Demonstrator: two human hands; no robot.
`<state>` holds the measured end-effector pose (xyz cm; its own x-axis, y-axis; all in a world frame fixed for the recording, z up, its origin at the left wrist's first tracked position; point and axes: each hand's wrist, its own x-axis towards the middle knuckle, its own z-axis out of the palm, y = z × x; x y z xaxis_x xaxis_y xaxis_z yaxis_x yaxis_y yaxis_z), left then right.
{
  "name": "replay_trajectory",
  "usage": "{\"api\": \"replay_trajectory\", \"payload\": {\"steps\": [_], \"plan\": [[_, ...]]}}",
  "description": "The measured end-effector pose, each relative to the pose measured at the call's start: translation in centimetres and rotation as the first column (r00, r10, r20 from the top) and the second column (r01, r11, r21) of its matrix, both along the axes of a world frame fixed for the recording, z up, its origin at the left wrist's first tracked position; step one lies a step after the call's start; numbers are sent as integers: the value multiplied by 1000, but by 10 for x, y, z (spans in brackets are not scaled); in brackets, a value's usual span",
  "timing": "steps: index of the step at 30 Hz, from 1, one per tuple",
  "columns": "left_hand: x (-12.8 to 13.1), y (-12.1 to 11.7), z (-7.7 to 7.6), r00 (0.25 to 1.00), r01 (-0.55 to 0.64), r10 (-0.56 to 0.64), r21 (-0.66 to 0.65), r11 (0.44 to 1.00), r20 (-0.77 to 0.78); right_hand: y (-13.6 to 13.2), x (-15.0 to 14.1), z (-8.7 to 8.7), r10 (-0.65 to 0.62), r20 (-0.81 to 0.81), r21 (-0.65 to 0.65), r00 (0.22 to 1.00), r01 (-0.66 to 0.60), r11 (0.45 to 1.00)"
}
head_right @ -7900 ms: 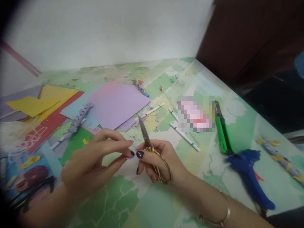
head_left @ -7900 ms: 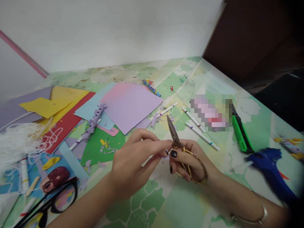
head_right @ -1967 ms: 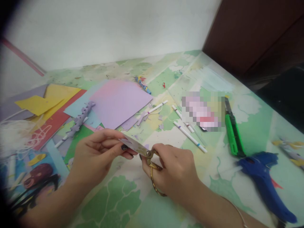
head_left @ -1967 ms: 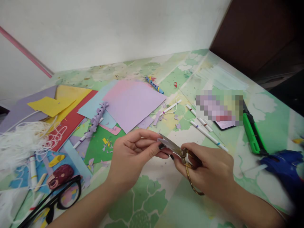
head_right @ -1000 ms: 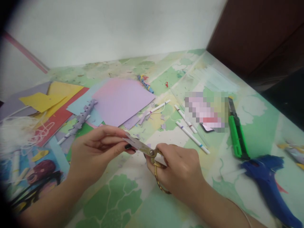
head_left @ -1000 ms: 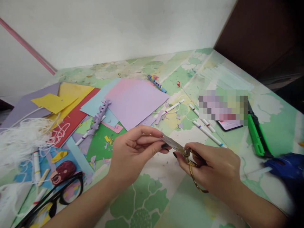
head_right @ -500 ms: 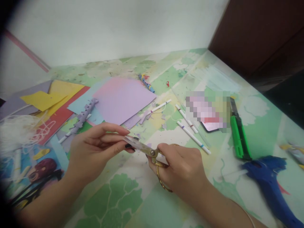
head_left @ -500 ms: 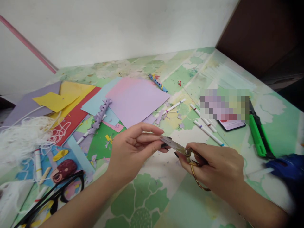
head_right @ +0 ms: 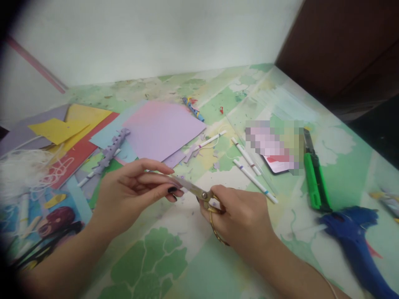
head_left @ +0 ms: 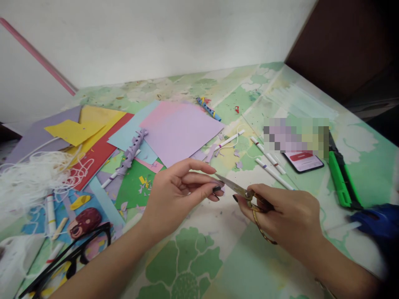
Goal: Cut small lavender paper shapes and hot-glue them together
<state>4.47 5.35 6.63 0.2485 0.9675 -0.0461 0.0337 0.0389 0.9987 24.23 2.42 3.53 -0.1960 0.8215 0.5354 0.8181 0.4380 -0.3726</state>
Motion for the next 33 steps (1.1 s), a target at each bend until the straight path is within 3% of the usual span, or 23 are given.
{"api": "replay_trajectory", "payload": {"steps": [2,3,5,8,10,12,18,22,25,29,33], "plan": [[2,-1,-3,999,42,-43,-34,999,-26,0,-2,2,-15,-197,-212,980,-27,977],[3,-2,-4,996,78,-80,-56,995,-42,0,-4,3,-38,-315,-339,948,-75,938],[6,-4,-9,982,162,-169,-86,983,-81,0,-7,5,-109,-531,-540,840,-236,808],[9,-8,-17,950,258,-263,-52,965,-166,0,-11,5,-204,-698,-633,686,-459,623],[11,-10,-21,931,296,-291,-10,955,-218,0,-13,4,-227,-728,-639,647,-523,564],[12,-11,-23,926,310,-299,11,951,-232,0,-15,2,-249,-734,-646,632,-536,543],[16,-9,-23,972,208,-219,-110,972,-90,-1,-16,-2,-387,-747,-655,540,-500,566],[17,-8,-21,972,218,-230,-175,960,-52,-1,-15,-5,-379,-767,-629,518,-489,605],[16,-7,-20,993,113,-117,-194,974,-5,-1,-14,-4,-298,-747,-597,595,-403,693],[14,-6,-19,984,-77,112,-235,969,140,-3,-14,-3,-135,-590,-473,796,-205,857],[15,-9,-16,952,-96,168,-270,958,255,-8,-18,-8,-44,-439,-371,897,-136,919]]}}
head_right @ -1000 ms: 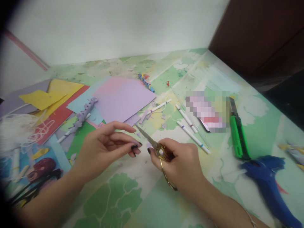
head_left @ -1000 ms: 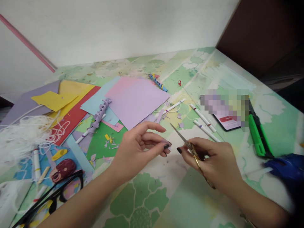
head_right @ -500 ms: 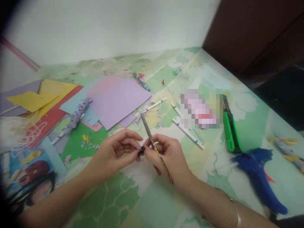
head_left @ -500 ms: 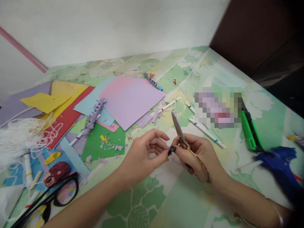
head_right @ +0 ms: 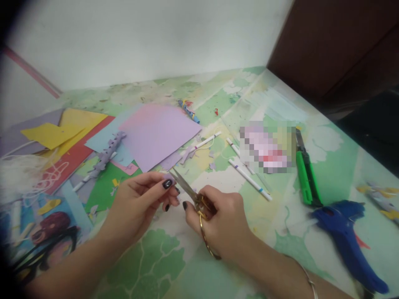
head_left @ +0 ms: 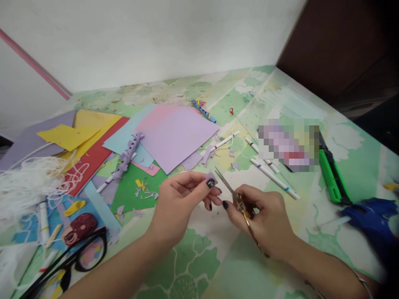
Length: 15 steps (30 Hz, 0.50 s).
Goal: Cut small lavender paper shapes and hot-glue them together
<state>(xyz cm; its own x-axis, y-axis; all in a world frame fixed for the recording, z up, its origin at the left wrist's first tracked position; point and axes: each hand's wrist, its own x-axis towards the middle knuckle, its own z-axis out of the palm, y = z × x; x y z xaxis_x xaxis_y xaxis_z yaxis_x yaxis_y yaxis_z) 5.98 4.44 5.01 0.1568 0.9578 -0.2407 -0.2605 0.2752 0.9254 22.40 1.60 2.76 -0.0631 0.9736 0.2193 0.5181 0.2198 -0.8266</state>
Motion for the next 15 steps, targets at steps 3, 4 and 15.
{"api": "replay_trajectory", "payload": {"steps": [3,4,15], "plan": [[1,-2,2,999,-18,19,-2,1000,27,-2,-3,-4,-6,53,74,999,2,997],[1,-3,3,999,-22,22,-1,1000,31,-3,-3,-5,-10,67,89,998,4,996],[0,-3,0,999,-3,3,13,1000,38,-2,-2,-6,-52,154,197,987,21,980]]}}
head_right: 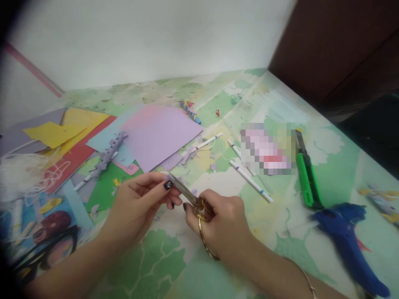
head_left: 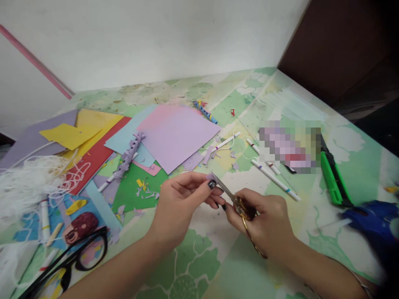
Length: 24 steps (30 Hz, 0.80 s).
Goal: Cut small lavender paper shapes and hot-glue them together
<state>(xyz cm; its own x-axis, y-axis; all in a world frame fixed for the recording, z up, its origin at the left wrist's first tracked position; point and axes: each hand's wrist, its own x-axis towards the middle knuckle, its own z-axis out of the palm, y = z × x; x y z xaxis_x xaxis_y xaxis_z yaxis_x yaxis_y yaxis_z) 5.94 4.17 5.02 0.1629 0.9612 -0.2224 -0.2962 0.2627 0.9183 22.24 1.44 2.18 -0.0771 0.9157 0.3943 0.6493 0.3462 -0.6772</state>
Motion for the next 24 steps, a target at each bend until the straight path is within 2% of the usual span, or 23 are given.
{"api": "replay_trajectory", "payload": {"steps": [14,24], "plan": [[-2,2,-2,999,20,-19,40,999,-27,2,3,2,-6,55,72,998,2,997],[-6,2,0,994,19,-11,75,997,-105,4,5,6,1,90,62,996,-6,998]]}}
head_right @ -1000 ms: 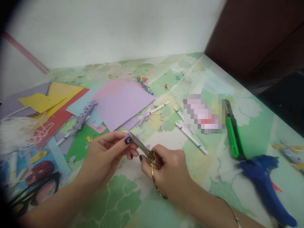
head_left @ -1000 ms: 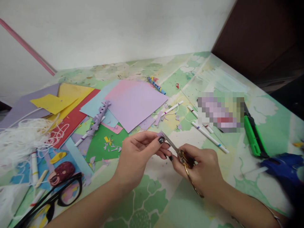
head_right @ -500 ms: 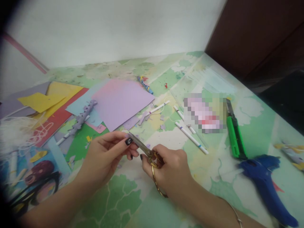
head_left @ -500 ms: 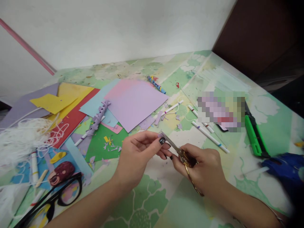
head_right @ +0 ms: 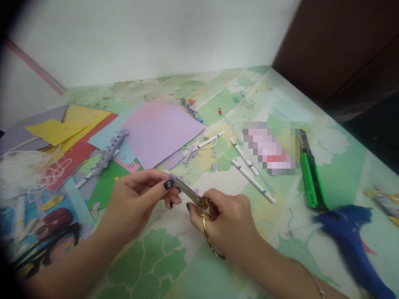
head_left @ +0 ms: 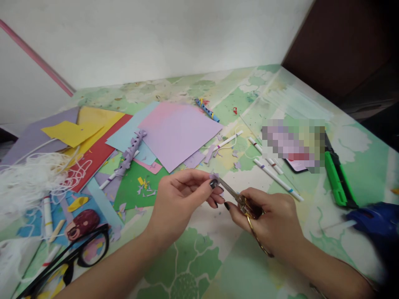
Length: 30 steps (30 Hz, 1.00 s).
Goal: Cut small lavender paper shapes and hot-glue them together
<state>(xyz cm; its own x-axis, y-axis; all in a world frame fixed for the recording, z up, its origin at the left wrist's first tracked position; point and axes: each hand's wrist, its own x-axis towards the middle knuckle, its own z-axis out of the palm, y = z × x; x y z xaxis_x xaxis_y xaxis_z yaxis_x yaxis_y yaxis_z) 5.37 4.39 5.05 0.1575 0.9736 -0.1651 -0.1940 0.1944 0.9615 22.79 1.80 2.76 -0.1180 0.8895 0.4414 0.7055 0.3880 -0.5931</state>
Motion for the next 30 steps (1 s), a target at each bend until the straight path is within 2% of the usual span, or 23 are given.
{"api": "replay_trajectory", "payload": {"steps": [5,13,30], "plan": [[-2,1,0,1000,-3,2,11,1000,29,1,1,0,7,-10,12,1000,-7,1000],[-2,4,3,998,9,-5,-66,998,69,2,4,0,28,-6,-25,1000,-28,999],[-5,7,1,1000,-4,2,94,996,20,5,9,5,56,84,-66,995,-51,996]]}}
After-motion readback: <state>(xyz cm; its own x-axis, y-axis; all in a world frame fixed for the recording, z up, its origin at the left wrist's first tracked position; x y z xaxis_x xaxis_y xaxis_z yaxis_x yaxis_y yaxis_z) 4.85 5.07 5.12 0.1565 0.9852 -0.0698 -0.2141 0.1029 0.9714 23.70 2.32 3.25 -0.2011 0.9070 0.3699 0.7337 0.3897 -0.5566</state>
